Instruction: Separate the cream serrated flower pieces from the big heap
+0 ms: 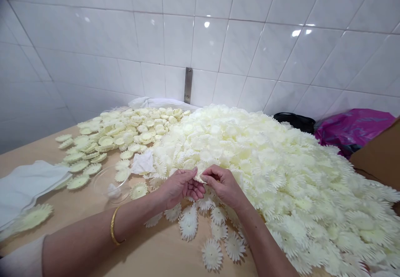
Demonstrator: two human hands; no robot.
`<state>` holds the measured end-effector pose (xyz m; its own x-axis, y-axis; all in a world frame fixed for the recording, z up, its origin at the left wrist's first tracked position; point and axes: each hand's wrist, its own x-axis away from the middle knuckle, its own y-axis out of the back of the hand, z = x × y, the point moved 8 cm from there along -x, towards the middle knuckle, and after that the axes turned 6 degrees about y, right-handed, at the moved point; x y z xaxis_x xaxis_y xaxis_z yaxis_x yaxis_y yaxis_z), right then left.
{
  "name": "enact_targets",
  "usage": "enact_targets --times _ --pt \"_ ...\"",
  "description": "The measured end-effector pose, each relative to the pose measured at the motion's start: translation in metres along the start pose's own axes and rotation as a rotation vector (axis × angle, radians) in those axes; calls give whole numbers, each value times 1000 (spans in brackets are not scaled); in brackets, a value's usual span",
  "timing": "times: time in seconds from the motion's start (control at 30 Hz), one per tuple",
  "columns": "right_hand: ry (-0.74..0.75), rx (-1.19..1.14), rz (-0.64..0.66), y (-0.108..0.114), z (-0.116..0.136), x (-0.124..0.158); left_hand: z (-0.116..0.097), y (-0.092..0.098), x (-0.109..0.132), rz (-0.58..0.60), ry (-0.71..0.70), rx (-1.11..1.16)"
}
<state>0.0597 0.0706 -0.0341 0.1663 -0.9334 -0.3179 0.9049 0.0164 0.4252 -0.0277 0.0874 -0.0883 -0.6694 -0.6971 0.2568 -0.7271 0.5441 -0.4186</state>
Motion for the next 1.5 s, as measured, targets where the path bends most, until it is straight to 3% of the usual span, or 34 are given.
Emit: enact_targets --times 0.23,0.53,0.73,0.8,0.97,1.1,1.27,1.37,1.5 --pt "17 39 25 -4 -1 2 -2 -1 1 -24 -46 -88" --pt "75 -17 30 -3 13 3 -10 -9 9 40 -125 -99" --pt "47 54 -34 -1 8 2 -10 -7 7 57 -145 -68" --pt "26 94 -123 3 4 2 -10 -6 6 37 -145 -56" --pt "19 393 -491 22 10 12 -14 -6 7 -3 -167 -35" --pt "44 495 -581 27 17 14 -17 -9 11 7 -183 -41" --pt "-94 536 -765 64 1 23 -15 -9 12 23 -168 -41" --pt "-50 561 -717 68 -2 20 -12 -5 10 -25 -150 -4" --pt "73 500 -590 50 7 14 -10 2 6 -84 -151 41"
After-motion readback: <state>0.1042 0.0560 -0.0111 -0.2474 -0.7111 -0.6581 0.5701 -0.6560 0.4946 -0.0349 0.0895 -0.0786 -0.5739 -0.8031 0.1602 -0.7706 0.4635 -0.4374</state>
